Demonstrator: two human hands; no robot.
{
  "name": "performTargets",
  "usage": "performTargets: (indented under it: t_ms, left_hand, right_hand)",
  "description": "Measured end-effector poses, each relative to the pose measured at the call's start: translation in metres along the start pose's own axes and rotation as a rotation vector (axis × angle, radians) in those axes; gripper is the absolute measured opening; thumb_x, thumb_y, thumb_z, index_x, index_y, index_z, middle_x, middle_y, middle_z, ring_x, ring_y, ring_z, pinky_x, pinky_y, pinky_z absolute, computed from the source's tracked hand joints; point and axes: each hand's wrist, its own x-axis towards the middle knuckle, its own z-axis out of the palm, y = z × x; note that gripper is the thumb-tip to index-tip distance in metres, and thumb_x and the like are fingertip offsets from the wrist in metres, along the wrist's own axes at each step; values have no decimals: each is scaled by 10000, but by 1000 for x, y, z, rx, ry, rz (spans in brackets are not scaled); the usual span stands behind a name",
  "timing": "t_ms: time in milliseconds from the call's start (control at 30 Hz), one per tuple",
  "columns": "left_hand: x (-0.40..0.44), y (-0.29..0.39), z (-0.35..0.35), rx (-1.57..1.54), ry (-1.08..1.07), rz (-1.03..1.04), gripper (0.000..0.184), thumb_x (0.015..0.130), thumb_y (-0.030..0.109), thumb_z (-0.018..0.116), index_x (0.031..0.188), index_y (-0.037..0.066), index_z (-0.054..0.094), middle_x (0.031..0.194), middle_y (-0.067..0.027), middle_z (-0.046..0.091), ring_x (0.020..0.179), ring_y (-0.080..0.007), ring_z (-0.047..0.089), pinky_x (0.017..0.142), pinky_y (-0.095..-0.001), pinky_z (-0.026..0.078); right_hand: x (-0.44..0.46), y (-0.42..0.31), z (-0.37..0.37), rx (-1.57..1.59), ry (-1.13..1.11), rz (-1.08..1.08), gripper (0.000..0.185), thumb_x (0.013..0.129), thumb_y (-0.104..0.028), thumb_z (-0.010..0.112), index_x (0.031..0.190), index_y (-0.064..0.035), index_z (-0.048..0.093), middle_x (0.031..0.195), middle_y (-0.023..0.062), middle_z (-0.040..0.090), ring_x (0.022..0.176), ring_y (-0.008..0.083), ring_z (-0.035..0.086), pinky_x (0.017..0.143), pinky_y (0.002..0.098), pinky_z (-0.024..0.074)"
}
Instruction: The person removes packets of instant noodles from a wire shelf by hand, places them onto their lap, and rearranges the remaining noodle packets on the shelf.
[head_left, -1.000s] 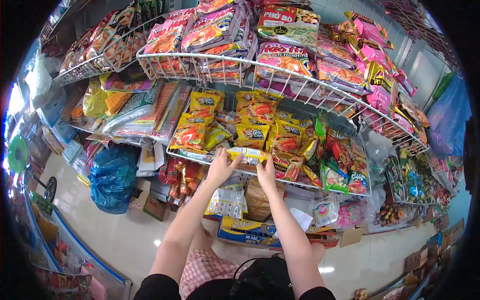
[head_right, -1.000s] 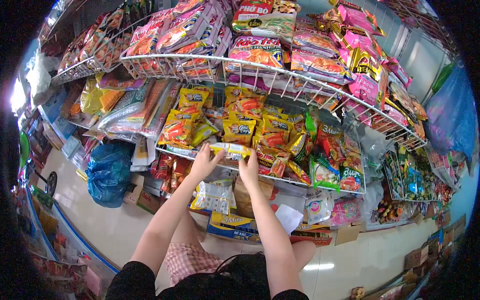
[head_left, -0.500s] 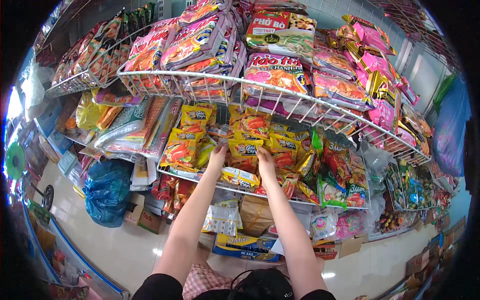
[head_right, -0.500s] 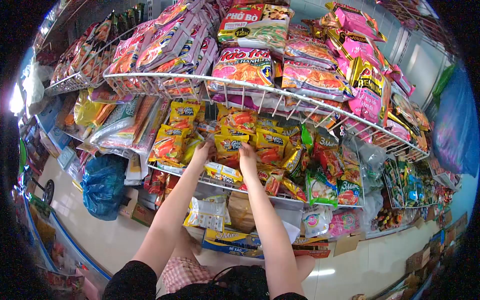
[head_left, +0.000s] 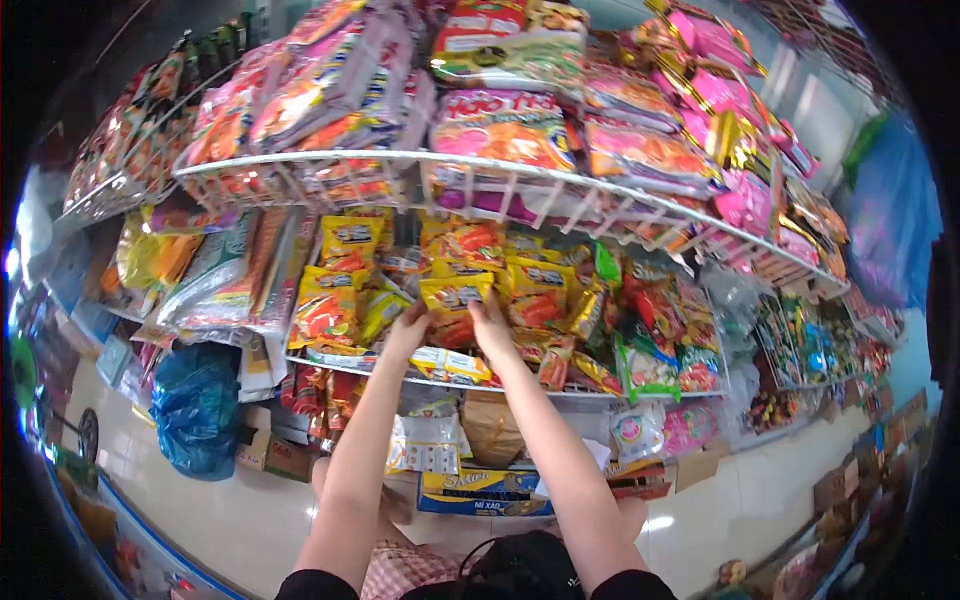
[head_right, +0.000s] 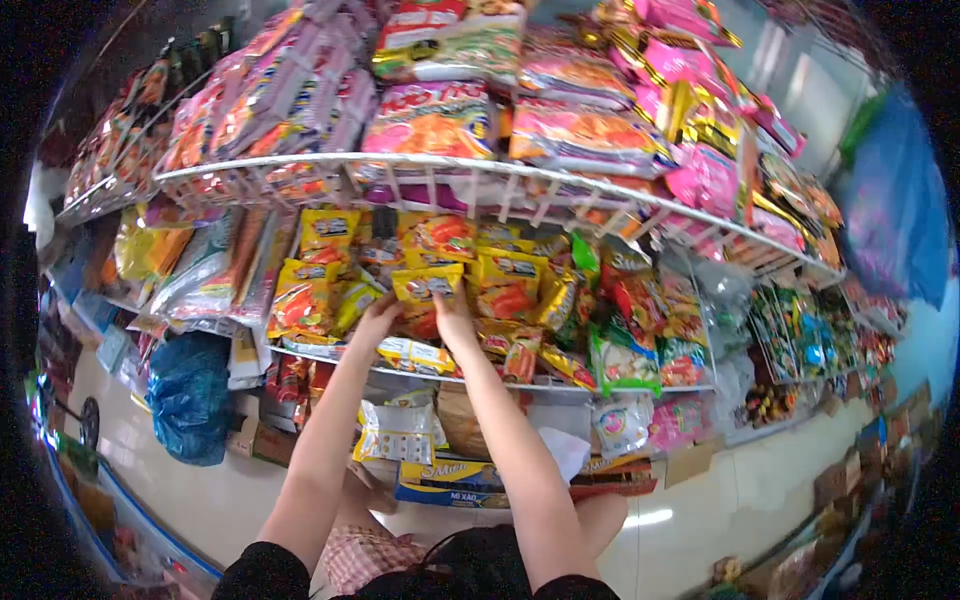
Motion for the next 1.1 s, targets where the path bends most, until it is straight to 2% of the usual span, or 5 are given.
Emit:
performTargets:
  t_ms: [167, 333, 467, 600, 1100]
  left_hand:
    - [33, -34, -32, 101, 168, 310, 337, 884, 161, 513, 1194, 28, 513, 990, -84, 613, 782, -123, 586, 664, -250, 473]
    - [-49, 67, 50, 992, 385, 805, 248, 777, 62, 521, 1012, -1, 566, 942, -171, 578, 880, -356, 536, 792, -409, 417]
    - [-73, 60, 109, 1501, 263, 784, 247, 787, 247, 550, 878, 25, 608, 843, -137, 616, 864, -287, 552, 876, -461, 359]
    - [-70, 29, 131, 1639, 86, 571, 351, 772, 361, 568, 859, 24, 616, 683, -151, 620, 791, -292, 597, 927, -438, 342]
    - [-81, 11, 138, 1404, 146, 505, 441, 737, 364, 644, 1011, 23, 594, 755, -130, 627, 896, -285, 556, 1019, -583, 162]
  right_hand:
    - [-64, -77, -33, 319, -19, 93, 654, 893, -278, 510, 1389, -7, 181, 1452, 136, 190, 1332, 218, 209, 1070, 316, 160]
    - [-120, -55, -127, -20, 245, -131, 290, 906, -135, 465, 1151, 7, 530, 1048, 103, 612, 948, 158, 579, 841, 259, 447]
    - [-141, -37, -151, -327, 207, -60, 245, 865, -180, 497, 998, 2, 595, 877, 133, 647, 726, 216, 625, 655, 289, 467]
    - [-144, -34, -137, -585, 136, -67, 306, 827, -197, 500, 1054, 3, 541, 966, 207, 599, 917, 392, 505, 832, 431, 404]
    - [-140, -8, -113, -415, 250, 14, 484, 787, -266, 546, 1211, -51, 452, 1044, 182, 575, 936, 386, 513, 830, 459, 407]
